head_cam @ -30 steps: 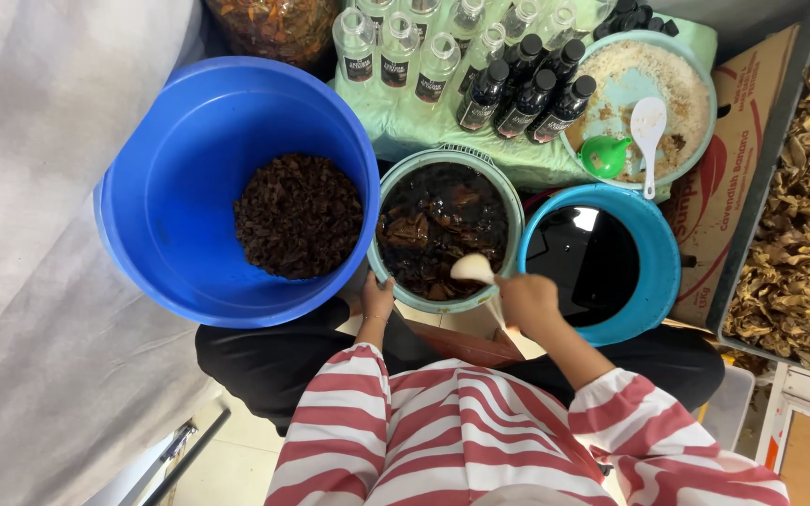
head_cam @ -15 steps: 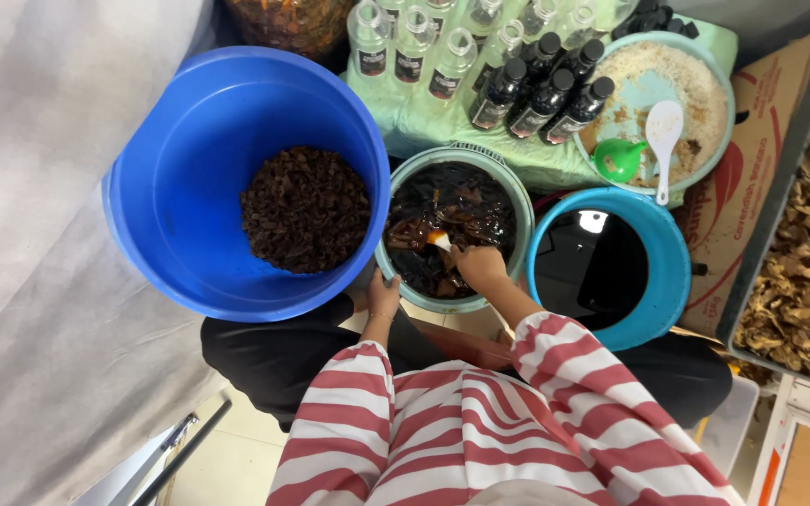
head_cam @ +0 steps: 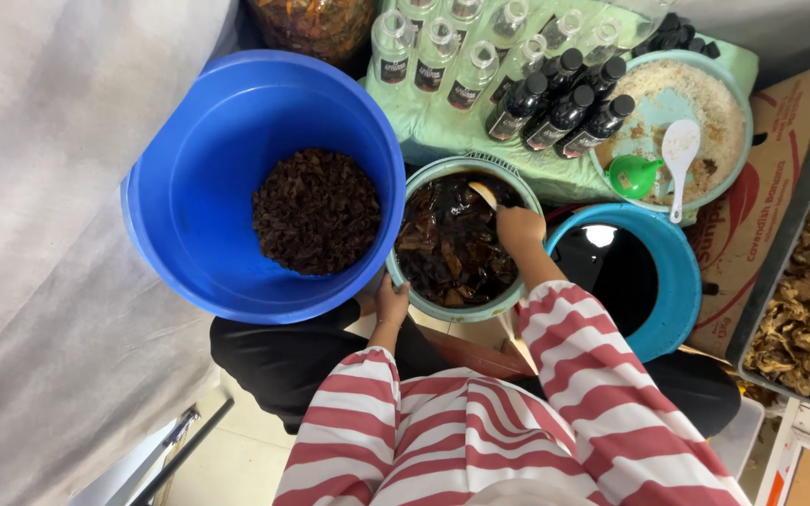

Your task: Stirring a dark liquid in a bucket using a spoon

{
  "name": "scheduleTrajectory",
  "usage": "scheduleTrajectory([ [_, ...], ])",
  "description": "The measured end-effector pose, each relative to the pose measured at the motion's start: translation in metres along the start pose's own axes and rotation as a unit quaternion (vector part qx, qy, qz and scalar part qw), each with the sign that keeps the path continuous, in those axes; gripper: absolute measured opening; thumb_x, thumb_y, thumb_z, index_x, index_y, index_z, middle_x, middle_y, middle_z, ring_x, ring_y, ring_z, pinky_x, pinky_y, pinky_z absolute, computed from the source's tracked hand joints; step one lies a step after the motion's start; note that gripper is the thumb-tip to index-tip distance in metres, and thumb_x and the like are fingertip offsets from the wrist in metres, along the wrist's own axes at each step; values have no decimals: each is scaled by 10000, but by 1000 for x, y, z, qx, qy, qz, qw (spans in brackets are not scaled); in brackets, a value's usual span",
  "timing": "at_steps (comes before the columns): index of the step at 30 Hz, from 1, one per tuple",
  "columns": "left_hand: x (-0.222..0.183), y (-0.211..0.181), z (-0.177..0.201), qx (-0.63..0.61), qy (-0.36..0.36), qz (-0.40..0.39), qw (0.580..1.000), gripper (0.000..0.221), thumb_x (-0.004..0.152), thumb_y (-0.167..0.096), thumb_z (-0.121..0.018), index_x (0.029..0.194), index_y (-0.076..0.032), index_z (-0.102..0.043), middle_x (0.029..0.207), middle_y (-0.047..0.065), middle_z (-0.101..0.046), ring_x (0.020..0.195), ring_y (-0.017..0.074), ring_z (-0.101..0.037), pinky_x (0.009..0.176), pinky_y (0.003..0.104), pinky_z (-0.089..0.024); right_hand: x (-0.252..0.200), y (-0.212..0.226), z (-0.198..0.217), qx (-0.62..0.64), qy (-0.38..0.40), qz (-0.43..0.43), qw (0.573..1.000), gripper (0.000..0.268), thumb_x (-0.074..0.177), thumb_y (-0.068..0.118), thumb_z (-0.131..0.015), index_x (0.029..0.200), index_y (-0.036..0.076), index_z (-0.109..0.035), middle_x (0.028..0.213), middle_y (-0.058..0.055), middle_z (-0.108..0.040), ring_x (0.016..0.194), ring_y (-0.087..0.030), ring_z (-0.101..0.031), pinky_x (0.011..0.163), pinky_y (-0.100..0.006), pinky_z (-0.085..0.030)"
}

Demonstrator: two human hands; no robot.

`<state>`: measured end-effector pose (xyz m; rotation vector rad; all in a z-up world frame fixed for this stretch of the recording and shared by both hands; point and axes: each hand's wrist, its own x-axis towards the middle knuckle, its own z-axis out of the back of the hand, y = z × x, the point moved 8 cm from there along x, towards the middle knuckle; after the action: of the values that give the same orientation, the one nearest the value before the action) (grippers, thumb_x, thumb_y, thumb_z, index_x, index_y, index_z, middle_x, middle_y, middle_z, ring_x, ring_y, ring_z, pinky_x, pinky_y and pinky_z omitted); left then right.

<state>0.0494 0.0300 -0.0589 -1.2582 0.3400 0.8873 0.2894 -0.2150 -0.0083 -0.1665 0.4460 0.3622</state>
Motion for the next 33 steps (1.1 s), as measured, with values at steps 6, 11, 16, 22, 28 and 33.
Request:
scheduleTrajectory([
  [6,8,2,-1,7,-3,-21,1000,696,994,-236,-648,1524,109,-358,1546,352,-382,1451,432,-374,1180,517,-396,-67,-28,14,52,65,-77,994,266,965,113,-546,1035,114,-803,968,-167,-791,949,-391,-766,768,-528,-597],
  [11,20,14,-7,12,-7,-23,1000,693,994,-261,-659,1540,57,-375,1564,297,-395,1473,370,-360,1181,492,-388,-136,-18,6,75,32,-89,993,296,1031,186,-495,1144,136,-764,945,-173,-781,928,-380,-770,749,-515,-614],
  [16,10,3,-1,17,-16,-39,999,726,982,-267,-657,1526,111,-361,1554,347,-381,1474,415,-344,1214,498,-347,-170,9,-25,117,38,-95,988,356,1088,253,-429,1361,184,-649,983,-181,-781,946,-369,-773,769,-481,-623],
  [22,14,5,0,44,-12,-18,999,733,1001,-301,-633,1552,82,-337,1587,303,-357,1494,357,-329,1225,470,-328,-170,40,-36,113,44,-57,991,422,1027,135,-465,1421,176,-610,939,-182,-774,864,-347,-774,701,-477,-619],
  [28,19,13,-3,42,-7,-3,999,731,1013,-309,-626,1569,56,-322,1608,278,-334,1503,342,-314,1219,461,-329,-166,72,17,49,16,10,999,502,992,92,-512,1480,199,-559,888,-160,-757,783,-328,-759,574,-553,-594],
  [33,19,17,-3,16,1,3,1000,736,1011,-295,-628,1576,48,-304,1617,284,-306,1509,361,-290,1225,481,-324,-146,92,39,-35,-29,48,998,534,986,86,-568,1502,222,-554,851,-136,-742,692,-252,-733,529,-436,-586],
])
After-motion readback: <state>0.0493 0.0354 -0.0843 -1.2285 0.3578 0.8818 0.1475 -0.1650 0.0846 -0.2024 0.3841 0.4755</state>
